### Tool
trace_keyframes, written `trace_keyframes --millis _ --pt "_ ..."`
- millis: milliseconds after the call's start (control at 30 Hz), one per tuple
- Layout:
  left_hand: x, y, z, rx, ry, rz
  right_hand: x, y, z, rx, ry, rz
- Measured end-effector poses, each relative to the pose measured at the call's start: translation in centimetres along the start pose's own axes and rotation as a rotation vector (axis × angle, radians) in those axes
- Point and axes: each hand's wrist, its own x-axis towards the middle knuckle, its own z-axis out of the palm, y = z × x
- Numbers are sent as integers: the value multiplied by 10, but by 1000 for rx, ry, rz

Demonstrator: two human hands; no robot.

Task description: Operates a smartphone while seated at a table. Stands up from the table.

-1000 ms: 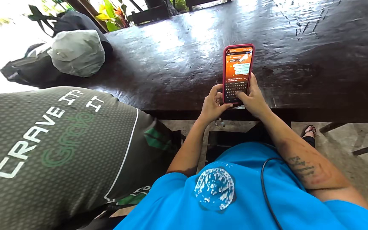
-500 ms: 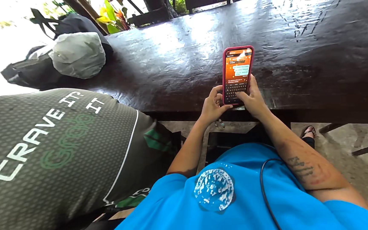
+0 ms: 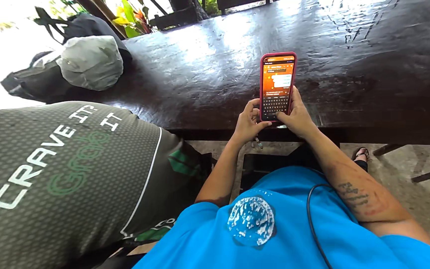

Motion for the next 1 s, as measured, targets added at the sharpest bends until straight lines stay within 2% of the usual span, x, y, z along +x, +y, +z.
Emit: trace_keyframes --millis 233,533,667,833,1000 --pt "1 0 -1 -6 -5 -7 1 -3 -3 154 1 -6" --pt "1 0 0 -7 -7 -18 1 -4 0 137 54 9" --pt "0 1 0 -11 -6 -24 0 -2 -2 151 11 -17" --pt "0 0 -1 -12 -3 -13 -1 -1 -2 6 4 -9" --pt "0 0 -1 -9 -9 -12 -1 -2 -2 87 2 18"
